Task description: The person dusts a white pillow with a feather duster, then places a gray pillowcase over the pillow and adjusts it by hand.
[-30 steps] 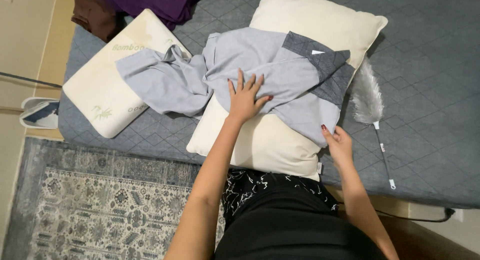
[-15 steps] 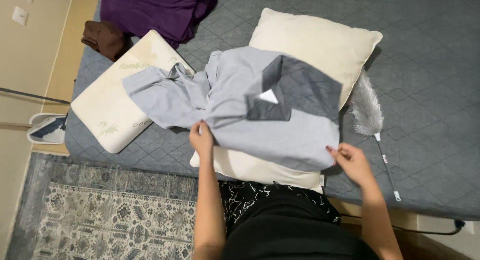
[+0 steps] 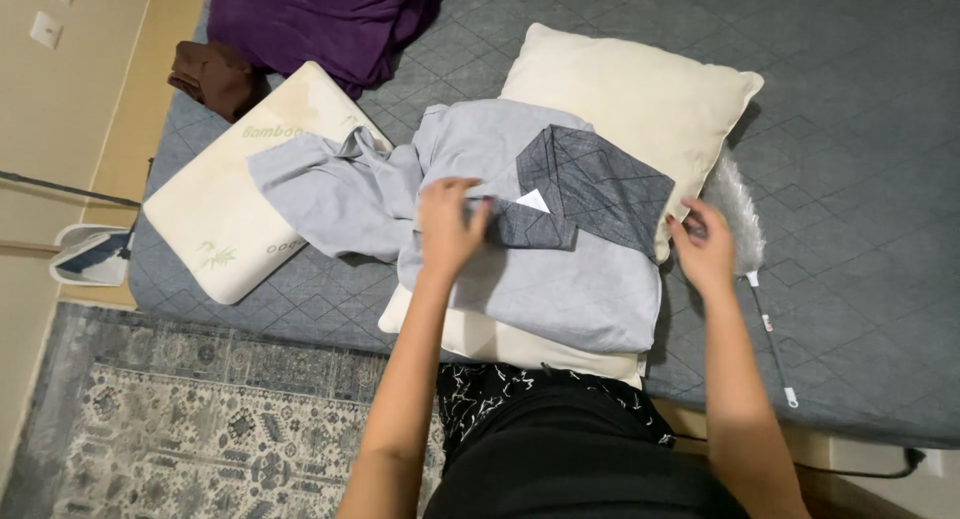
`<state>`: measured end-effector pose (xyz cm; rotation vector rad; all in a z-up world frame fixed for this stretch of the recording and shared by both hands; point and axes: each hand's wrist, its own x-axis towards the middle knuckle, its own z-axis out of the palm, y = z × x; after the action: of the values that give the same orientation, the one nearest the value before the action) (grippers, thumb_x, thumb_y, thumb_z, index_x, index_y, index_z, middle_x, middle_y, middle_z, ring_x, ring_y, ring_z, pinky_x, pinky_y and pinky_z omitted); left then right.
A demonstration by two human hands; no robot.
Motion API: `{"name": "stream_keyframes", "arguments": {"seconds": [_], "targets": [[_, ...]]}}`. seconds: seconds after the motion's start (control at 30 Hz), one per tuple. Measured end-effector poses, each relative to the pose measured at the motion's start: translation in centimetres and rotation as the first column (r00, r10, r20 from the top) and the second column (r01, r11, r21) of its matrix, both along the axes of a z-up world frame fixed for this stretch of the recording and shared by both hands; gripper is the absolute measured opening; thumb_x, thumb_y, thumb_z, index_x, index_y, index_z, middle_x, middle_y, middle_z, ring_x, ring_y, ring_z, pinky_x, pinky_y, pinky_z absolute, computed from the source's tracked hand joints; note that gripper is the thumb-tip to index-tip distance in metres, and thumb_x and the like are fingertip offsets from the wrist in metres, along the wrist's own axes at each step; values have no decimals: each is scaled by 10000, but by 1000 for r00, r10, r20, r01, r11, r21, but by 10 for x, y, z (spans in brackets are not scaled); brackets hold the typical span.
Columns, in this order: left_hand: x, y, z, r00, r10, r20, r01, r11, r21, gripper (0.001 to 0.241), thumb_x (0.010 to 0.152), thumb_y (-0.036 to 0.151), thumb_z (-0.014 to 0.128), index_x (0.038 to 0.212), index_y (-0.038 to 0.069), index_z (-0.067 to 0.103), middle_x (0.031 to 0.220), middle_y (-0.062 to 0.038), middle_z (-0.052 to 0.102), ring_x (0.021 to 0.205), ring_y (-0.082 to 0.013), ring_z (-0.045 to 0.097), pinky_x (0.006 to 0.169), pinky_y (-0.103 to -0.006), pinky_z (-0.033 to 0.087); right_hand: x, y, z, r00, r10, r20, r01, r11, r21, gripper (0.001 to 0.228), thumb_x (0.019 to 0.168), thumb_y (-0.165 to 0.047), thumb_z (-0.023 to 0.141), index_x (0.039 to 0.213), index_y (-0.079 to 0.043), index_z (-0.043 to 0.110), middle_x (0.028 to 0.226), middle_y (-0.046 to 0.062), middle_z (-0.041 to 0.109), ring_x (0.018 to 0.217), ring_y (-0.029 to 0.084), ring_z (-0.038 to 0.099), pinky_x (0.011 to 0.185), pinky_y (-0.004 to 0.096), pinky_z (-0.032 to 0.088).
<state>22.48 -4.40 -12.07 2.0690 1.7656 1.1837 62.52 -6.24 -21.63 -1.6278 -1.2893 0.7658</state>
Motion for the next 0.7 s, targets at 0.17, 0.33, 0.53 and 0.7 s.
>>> {"name": "stream_keyframes", "arguments": {"seconds": [0.17, 0.33, 0.53, 0.7], "targets": [[64, -3, -4, 945, -249, -210, 256, 967, 9, 480, 733, 365, 840, 1129, 127, 709, 1220, -137, 643, 1254, -426, 489, 1054, -575, 365, -17, 57, -14, 966, 67, 248, -131, 959, 251, 472, 916, -79, 760, 1366, -27, 628, 1472, 181, 577, 1302, 315, 571, 1055, 398, 462], [69, -25, -46, 934, -254, -250, 257, 966, -23, 683, 650, 340, 859, 1244, 80, 642, 1241, -154, 620, 1264, -432, 484, 1040, -607, 319, -28, 69, -32, 919, 133, 372, -234, 941, 243, 607, 857, -91, 804, 1416, -12, 579, 1411, 226, 587, 1297, 389, 544, 1102, 436, 415], [13, -19, -42, 991, -121, -64, 111, 983, -147, 331, 757, 70, 766, 1085, 111, 735, 1101, -135, 693, 1133, -362, 620, 1002, -472, 463, -14, 68, -18, 967, 120, 225, -148, 983, 109, 408, 798, -122, 849, 1180, -47, 725, 1085, 137, 749, 1015, 275, 711, 933, 374, 539], [-67, 20, -15, 975, 215, 60, -222, 962, 158, 300, 801, 249, 855, 897, 11, 699, 896, -180, 696, 853, -387, 650, 771, -446, 509, 16, 89, 26, 937, 83, 338, -138, 980, 143, 212, 811, -116, 881, 995, -60, 790, 956, 116, 765, 874, 239, 718, 797, 352, 534]]}}
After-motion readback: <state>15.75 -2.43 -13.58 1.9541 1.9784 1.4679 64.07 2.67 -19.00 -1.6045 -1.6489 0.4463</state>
